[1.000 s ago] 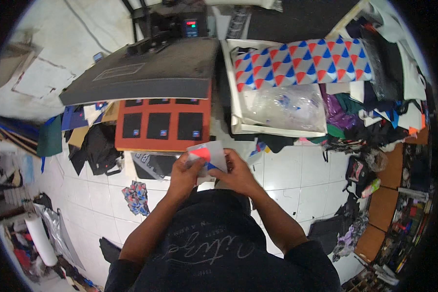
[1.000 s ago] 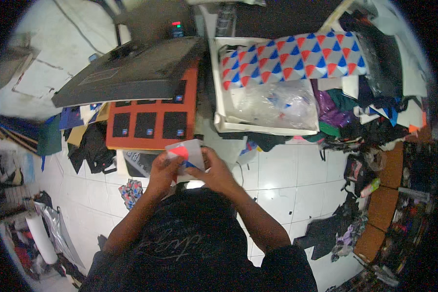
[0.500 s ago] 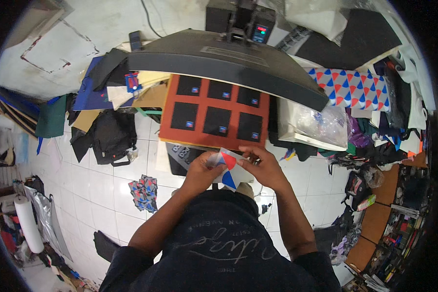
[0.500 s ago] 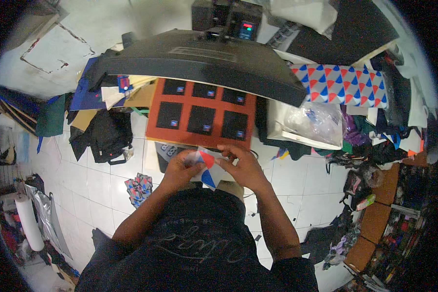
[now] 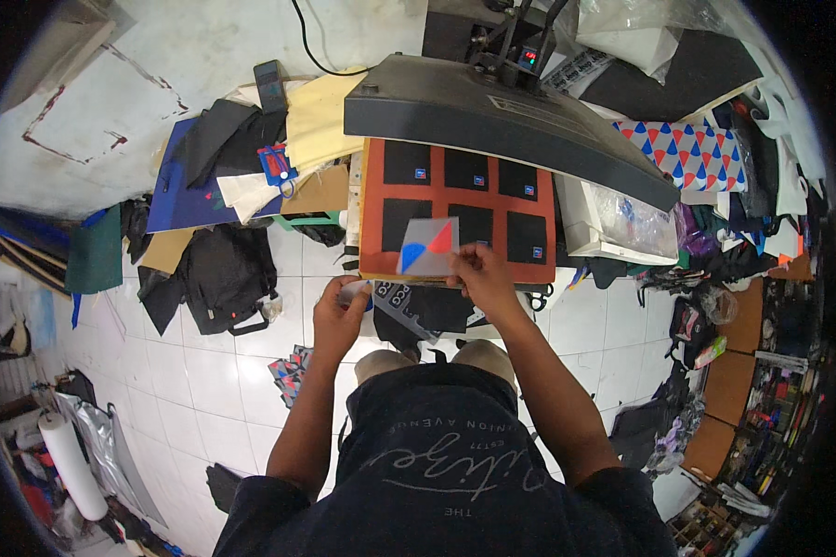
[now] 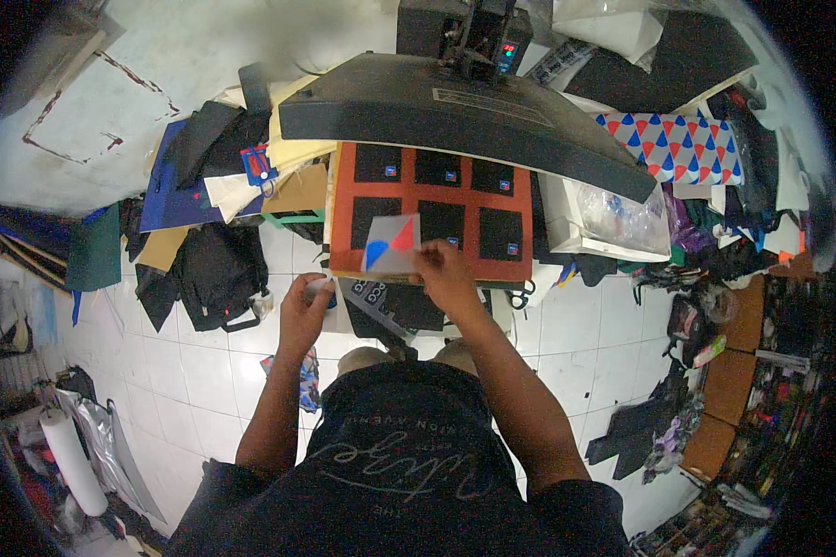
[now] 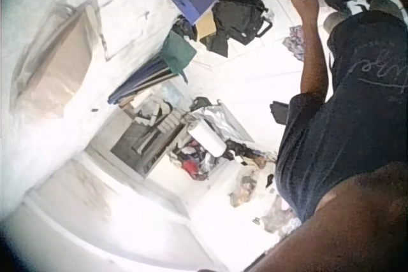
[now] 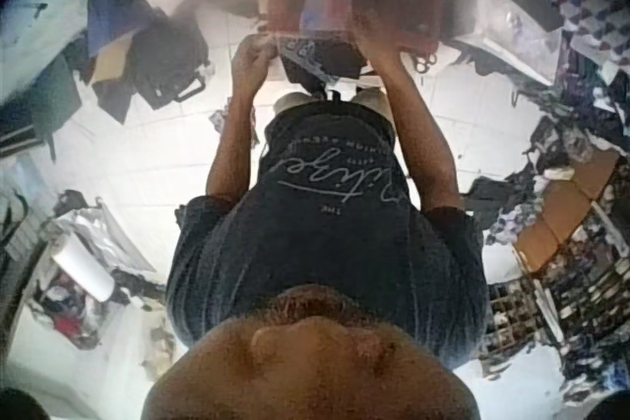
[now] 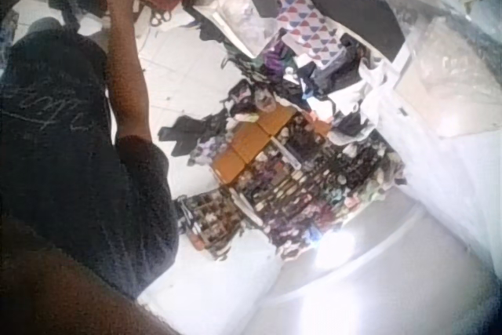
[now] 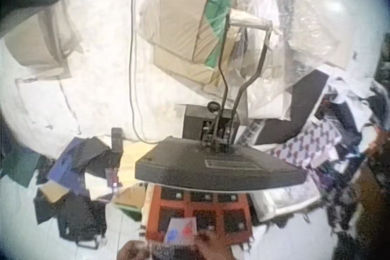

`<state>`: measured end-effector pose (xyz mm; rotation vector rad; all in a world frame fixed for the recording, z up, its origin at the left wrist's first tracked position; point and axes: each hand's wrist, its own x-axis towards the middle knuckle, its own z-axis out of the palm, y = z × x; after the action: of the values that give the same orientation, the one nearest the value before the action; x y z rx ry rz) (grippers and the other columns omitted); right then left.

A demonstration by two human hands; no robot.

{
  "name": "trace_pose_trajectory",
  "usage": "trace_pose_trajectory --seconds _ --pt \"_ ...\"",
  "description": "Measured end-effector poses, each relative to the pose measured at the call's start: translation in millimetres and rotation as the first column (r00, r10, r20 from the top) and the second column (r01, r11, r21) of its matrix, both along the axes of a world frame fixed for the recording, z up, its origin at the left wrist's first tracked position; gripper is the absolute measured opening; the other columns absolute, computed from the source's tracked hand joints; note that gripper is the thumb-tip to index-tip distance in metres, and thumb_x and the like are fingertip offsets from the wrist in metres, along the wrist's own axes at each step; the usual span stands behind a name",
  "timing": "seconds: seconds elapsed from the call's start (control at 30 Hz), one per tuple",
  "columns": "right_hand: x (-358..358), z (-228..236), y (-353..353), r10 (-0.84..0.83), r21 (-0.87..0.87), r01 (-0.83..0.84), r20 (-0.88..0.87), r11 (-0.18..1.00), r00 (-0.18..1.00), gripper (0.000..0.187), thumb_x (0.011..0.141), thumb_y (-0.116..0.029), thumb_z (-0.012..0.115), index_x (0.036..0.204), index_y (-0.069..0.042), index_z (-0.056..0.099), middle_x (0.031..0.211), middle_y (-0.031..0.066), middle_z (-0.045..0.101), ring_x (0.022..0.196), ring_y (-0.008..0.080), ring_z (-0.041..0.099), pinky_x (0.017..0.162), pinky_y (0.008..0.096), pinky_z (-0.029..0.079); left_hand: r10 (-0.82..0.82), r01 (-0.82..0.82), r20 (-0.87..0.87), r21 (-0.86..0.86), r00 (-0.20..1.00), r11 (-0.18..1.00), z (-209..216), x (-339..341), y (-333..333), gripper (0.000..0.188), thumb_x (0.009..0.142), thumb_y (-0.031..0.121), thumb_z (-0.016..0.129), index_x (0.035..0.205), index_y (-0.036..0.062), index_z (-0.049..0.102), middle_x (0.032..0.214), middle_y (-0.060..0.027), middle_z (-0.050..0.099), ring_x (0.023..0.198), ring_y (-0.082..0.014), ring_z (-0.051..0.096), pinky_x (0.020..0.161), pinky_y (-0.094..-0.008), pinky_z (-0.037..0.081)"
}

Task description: The person places patterned stickers onto a red tray with multiple slots, then uses a heat press to apply them. They repeat this process several times, retrieving stickers from a nearby container and arranging them in the tray before pressing.

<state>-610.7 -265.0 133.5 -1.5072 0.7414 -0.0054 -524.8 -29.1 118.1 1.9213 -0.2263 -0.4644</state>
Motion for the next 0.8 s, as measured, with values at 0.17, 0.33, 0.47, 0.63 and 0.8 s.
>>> trace_pose_trajectory --seconds 0.17,0.33,0.47,0.63,0.8 --pt "52 -30 11 -0.081 -0.040 0.079 -0.044 0.996 0.996 0.026 0.088 -0.022 0.064 0.099 0.002 0.058 0.080 0.0085 0.064 0.068 0.0135 0.064 0.059 0.0278 0.049 -0.257 0.264 -0.081 0.097 0.963 0.960 -4 24 12 0.041 0.083 0.026 0.069 0.120 0.0103 0.057 0.086 -0.0146 0.068 0.074 -0.0212 0.066 0.066 -0.0321 0.051" --pt "68 -69 16 -0.142 -0.419 0.097 -0.076 0.903 0.987 0.031 0.084 -0.025 0.068 0.100 -0.001 0.058 0.084 0.0119 0.066 0.080 0.0262 0.067 0.070 0.0391 0.051 -0.537 0.510 0.018 0.289 0.843 0.810 -1 41 -7 0.065 0.081 0.033 0.069 0.138 0.0162 0.041 0.095 -0.0193 0.067 0.080 -0.0320 0.067 0.074 -0.0390 0.051" --pt "59 -51 14 -0.133 -0.681 0.012 -0.126 0.732 0.983 0.030 0.081 -0.024 0.070 0.100 -0.004 0.059 0.088 0.0134 0.065 0.086 0.0294 0.065 0.075 0.0418 0.050 -0.626 0.562 -0.012 0.454 0.780 0.691 -7 49 -21 0.078 0.082 0.041 0.066 0.145 0.0170 0.028 0.096 -0.0220 0.066 0.086 -0.0369 0.065 0.078 -0.0432 0.051" --pt "41 -45 -2 -0.001 -0.830 -0.082 -0.099 0.551 0.995 0.023 0.083 -0.020 0.065 0.103 -0.008 0.060 0.093 0.0107 0.062 0.085 0.0269 0.063 0.073 0.0391 0.051 -0.625 0.556 -0.041 0.503 0.780 0.661 -4 53 -30 0.079 0.078 0.045 0.065 0.144 0.0150 0.033 0.096 -0.0220 0.066 0.090 -0.0389 0.065 0.077 -0.0475 0.051" --pt "48 -39 -3 0.066 -0.913 -0.171 -0.158 0.371 0.985 0.025 0.086 -0.021 0.060 0.109 -0.015 0.063 0.099 0.0109 0.059 0.092 0.0284 0.061 0.077 0.0414 0.051 -0.641 0.561 -0.051 0.542 0.765 0.626 -7 61 -31 0.084 0.077 0.045 0.065 0.146 0.0160 0.027 0.096 -0.0208 0.067 0.090 -0.0390 0.065 0.076 -0.0484 0.051"
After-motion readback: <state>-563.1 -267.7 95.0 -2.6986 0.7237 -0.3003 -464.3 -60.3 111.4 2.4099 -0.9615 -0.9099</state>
